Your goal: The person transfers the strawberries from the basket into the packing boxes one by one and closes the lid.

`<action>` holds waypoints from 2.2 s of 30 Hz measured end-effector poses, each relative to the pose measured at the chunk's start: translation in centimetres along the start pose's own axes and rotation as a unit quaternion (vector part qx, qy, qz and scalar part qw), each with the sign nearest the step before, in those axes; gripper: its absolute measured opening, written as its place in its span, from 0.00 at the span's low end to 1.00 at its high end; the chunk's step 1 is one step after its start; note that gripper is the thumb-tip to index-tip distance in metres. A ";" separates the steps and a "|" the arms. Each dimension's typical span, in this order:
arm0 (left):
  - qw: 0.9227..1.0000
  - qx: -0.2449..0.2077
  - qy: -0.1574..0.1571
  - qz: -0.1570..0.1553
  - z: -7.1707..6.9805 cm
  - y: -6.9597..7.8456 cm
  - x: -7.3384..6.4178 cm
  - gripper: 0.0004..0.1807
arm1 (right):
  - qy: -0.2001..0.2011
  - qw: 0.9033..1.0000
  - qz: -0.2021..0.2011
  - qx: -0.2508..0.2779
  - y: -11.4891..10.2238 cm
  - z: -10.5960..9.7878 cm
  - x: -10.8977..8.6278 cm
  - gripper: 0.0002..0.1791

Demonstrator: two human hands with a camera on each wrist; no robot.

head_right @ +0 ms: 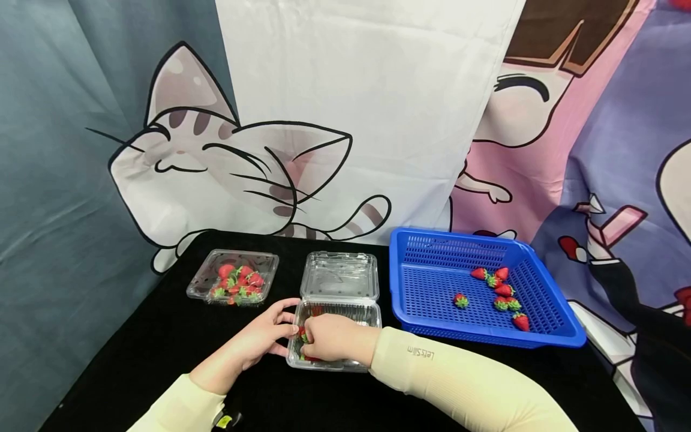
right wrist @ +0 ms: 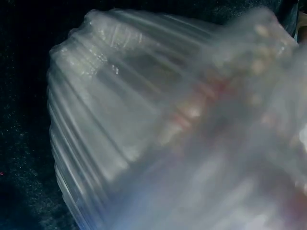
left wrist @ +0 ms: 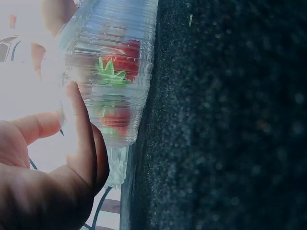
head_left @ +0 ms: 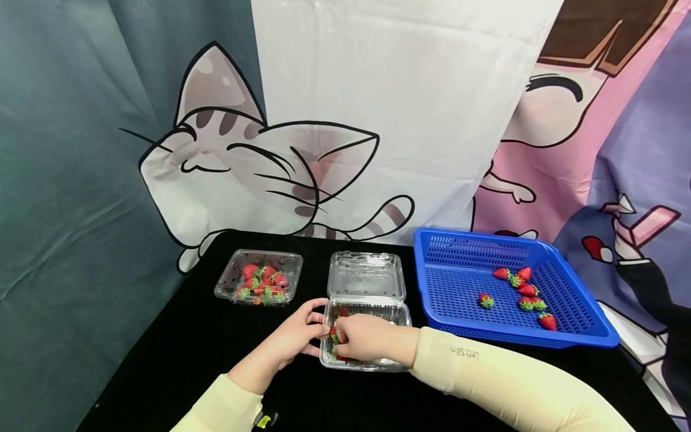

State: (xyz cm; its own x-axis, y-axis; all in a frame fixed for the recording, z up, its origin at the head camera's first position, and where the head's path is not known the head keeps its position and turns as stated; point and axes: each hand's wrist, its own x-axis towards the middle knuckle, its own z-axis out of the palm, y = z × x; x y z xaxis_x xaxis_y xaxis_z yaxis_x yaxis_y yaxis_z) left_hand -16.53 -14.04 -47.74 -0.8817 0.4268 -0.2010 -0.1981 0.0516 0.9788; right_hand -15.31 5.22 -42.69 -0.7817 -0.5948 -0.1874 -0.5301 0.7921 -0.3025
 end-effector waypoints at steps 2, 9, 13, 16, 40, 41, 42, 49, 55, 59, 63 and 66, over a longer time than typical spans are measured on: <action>1.000 -0.001 -0.001 0.000 0.0 0.0 0.0 0.36 | 0.000 1.000 0.004 0.000 0.0 0.1 -0.1 0.14; 1.000 0.001 0.000 0.000 0.0 -0.1 0.1 0.36 | 0.005 1.000 0.017 0.015 0.2 -0.4 -0.2 0.12; 1.000 0.003 0.003 0.002 0.0 -0.2 0.1 0.35 | 0.024 0.999 0.017 0.032 0.3 -1.4 -0.4 0.11; 1.000 0.002 0.003 0.001 0.0 -0.2 0.1 0.35 | 0.045 0.998 0.012 0.038 0.3 -2.6 -0.6 0.13; 1.000 -0.006 0.011 -0.004 0.2 0.0 0.1 0.36 | 0.122 0.979 0.081 -0.140 11.3 -13.1 -5.4 0.15; 1.000 -0.005 0.012 -0.004 0.2 0.0 0.1 0.36 | 0.118 0.978 0.078 -0.151 12.2 -13.1 -5.6 0.16; 1.000 -0.005 0.012 -0.004 0.2 0.0 0.1 0.36 | 0.115 0.977 0.073 -0.166 13.1 -13.2 -5.9 0.16; 1.000 -0.002 0.008 -0.003 0.2 0.2 0.0 0.36 | 0.062 0.964 0.055 -0.254 18.5 -12.4 -7.7 0.09; 1.000 -0.002 0.008 -0.002 0.2 0.2 0.0 0.36 | -0.008 0.967 0.114 -0.227 21.4 -11.1 -8.6 0.08; 1.000 -0.006 0.005 -0.003 0.2 0.1 0.1 0.36 | -0.039 0.966 0.139 -0.214 23.1 -10.4 -9.3 0.08; 1.000 -0.009 0.006 -0.003 0.1 0.0 0.1 0.36 | -0.065 0.965 0.160 -0.198 24.2 -10.1 -9.4 0.09; 1.000 -0.009 0.008 -0.003 0.0 0.1 0.1 0.36 | -0.081 0.963 0.178 -0.183 24.7 -10.0 -9.4 0.11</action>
State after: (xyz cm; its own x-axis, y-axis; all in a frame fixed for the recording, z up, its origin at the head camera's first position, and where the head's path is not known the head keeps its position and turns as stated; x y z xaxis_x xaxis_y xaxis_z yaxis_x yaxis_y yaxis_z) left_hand -16.60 -13.96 -47.71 -0.8868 0.4127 -0.2081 -0.2119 0.0372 0.9766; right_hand -24.35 31.71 -39.01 -0.8898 -0.2667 -0.3704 -0.3414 0.9275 0.1522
